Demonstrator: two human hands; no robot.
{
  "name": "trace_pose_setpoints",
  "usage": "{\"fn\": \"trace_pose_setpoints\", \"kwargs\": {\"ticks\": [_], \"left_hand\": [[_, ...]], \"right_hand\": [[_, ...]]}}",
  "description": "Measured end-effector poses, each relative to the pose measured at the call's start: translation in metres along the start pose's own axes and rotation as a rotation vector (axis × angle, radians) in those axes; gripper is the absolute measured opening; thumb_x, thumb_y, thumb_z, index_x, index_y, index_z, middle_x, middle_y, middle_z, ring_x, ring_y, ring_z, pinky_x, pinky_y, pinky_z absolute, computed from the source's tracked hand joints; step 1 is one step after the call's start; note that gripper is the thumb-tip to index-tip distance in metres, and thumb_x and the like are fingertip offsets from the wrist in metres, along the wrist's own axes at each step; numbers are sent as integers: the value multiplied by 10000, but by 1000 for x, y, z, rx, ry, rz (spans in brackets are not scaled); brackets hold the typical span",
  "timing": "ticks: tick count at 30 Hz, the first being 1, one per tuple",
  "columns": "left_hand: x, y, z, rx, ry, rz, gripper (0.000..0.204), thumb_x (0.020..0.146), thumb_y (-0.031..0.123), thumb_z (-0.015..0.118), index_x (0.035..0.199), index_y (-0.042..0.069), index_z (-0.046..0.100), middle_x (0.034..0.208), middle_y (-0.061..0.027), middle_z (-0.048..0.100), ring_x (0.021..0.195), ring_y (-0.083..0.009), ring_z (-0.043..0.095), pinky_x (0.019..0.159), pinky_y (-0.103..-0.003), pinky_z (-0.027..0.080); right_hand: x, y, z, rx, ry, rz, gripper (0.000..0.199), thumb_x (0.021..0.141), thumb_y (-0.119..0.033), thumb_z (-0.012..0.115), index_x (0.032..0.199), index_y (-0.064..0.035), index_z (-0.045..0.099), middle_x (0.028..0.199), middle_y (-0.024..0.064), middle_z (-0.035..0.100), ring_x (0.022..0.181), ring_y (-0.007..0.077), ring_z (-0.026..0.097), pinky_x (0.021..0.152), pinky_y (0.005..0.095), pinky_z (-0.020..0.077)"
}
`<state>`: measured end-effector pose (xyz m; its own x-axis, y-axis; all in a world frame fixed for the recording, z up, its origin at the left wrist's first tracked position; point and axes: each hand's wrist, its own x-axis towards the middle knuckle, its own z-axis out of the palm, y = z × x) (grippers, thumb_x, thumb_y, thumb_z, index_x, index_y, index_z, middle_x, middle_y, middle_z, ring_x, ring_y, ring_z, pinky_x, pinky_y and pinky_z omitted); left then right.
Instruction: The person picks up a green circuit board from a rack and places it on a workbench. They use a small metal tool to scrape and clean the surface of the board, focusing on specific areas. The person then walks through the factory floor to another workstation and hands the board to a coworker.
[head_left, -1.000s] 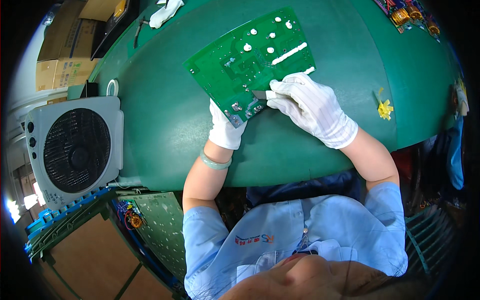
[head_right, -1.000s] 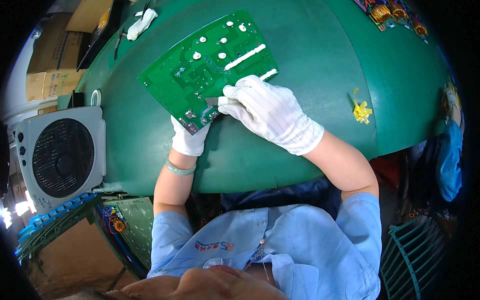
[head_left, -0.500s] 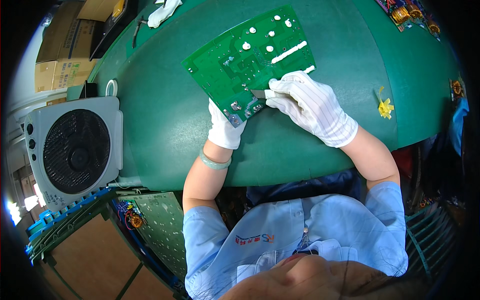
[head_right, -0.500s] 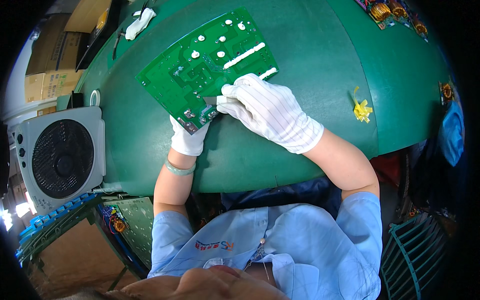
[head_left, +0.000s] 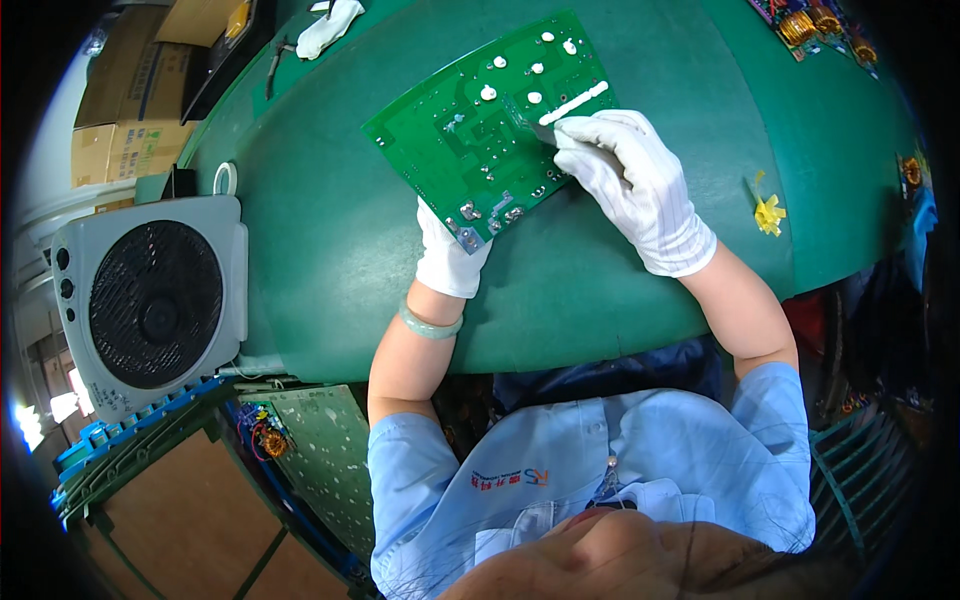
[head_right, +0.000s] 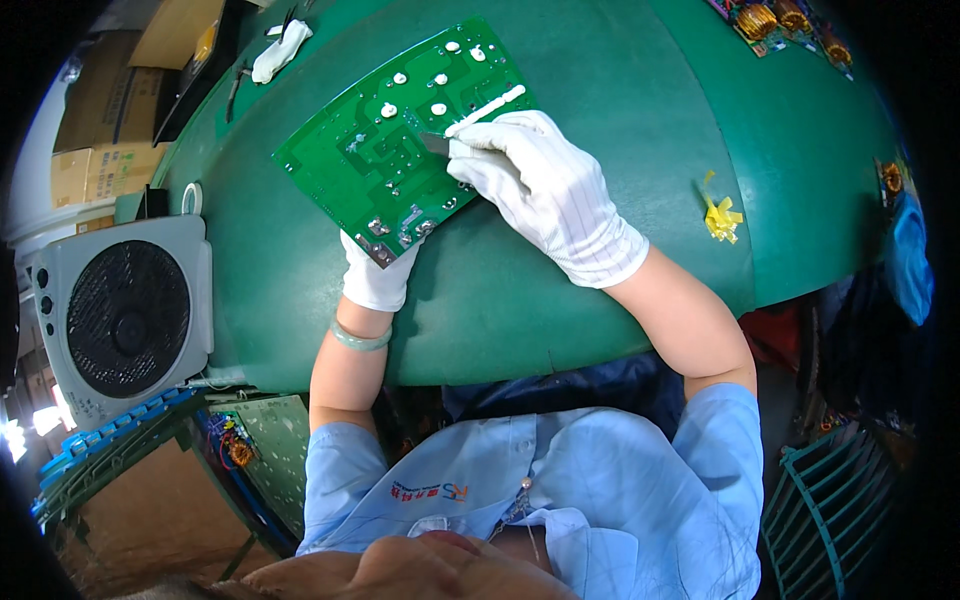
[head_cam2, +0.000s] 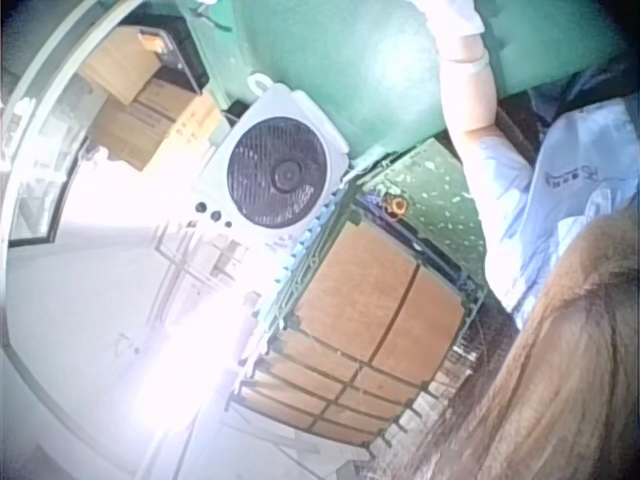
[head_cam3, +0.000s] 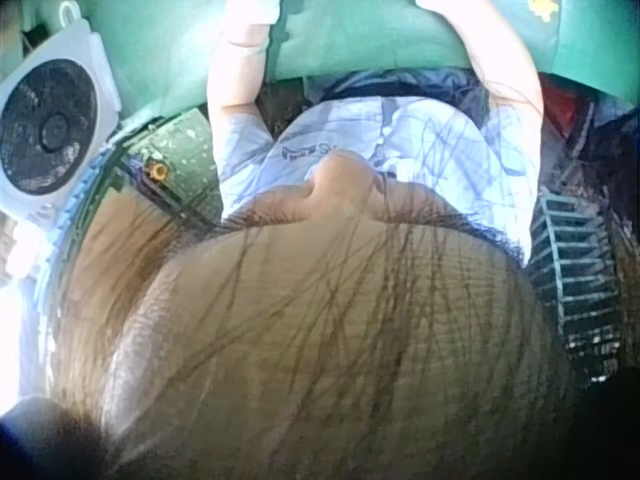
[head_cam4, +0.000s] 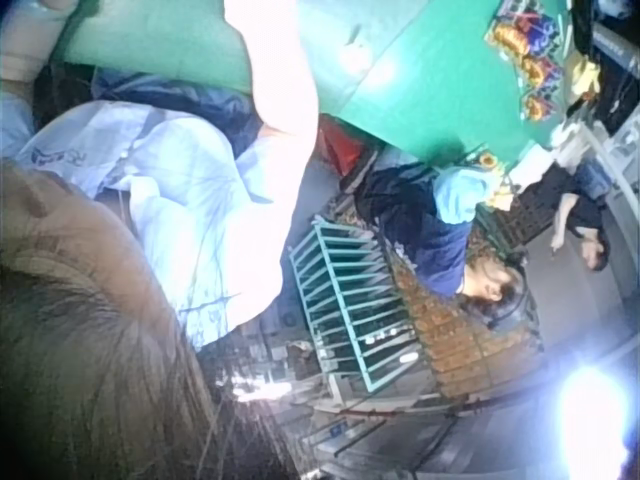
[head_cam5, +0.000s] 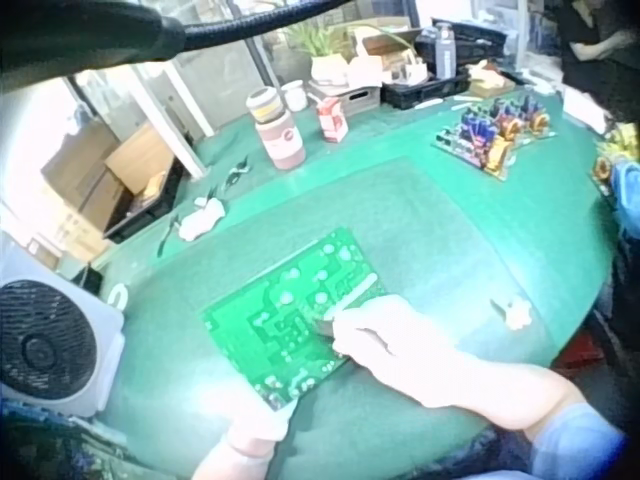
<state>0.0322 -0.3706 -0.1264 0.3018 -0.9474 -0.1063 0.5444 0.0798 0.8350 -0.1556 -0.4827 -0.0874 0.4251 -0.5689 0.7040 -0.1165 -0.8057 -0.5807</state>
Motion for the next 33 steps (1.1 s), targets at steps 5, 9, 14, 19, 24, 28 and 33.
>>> {"fn": "trace_pose_setpoints", "kwargs": {"ticks": [5,9,14,19,24,28,33], "left_hand": [[0,4,0,-150,60,-86,471,1050,363,357,1413,72,436,1352,-135,552,1185,-308,595,969,-475,534],[-1,2,-2,-123,31,-52,459,1050,359,366,1399,74,453,1342,-129,559,1174,-304,600,963,-482,535],[-2,-4,-6,368,-48,170,425,1049,319,390,1392,78,462,1342,-126,559,1172,-298,602,966,-480,533],[-4,10,4,338,-27,154,451,940,157,560,1373,68,473,1313,-113,580,1155,-268,610,958,-439,532],[-20,1,1,389,61,303,433,939,187,594,1345,75,495,1272,-99,599,1125,-266,622,943,-437,536],[-88,15,7,1038,495,721,420,938,210,622,1322,80,513,1238,-87,615,1101,-264,632,931,-436,539],[-219,97,21,-228,715,546,361,939,305,617,1215,74,601,1102,-89,672,1021,-206,645,896,-364,535]], "right_hand": [[-3,10,0,130,11,224,351,881,-124,725,1213,-36,651,989,129,681,883,226,677,784,310,548],[7,26,-7,-135,25,164,482,896,-54,665,1361,-161,598,1039,59,710,861,206,657,793,292,536],[10,57,-15,-242,5,121,442,893,-113,682,1328,-158,623,1150,64,700,837,208,638,781,294,527],[8,59,-14,-101,-10,318,490,931,-246,681,1392,-144,549,1242,134,669,1049,230,681,884,304,534],[5,55,-28,-8,31,666,502,955,-280,648,1426,-164,519,1256,141,658,1095,196,651,966,311,477],[9,89,-55,40,66,314,435,1019,-178,549,1421,-26,484,1416,116,545,1224,194,558,1050,319,431],[11,125,-70,48,-50,266,393,1034,-189,524,1392,-28,508,1412,136,543,1247,235,562,1058,325,442]]}}
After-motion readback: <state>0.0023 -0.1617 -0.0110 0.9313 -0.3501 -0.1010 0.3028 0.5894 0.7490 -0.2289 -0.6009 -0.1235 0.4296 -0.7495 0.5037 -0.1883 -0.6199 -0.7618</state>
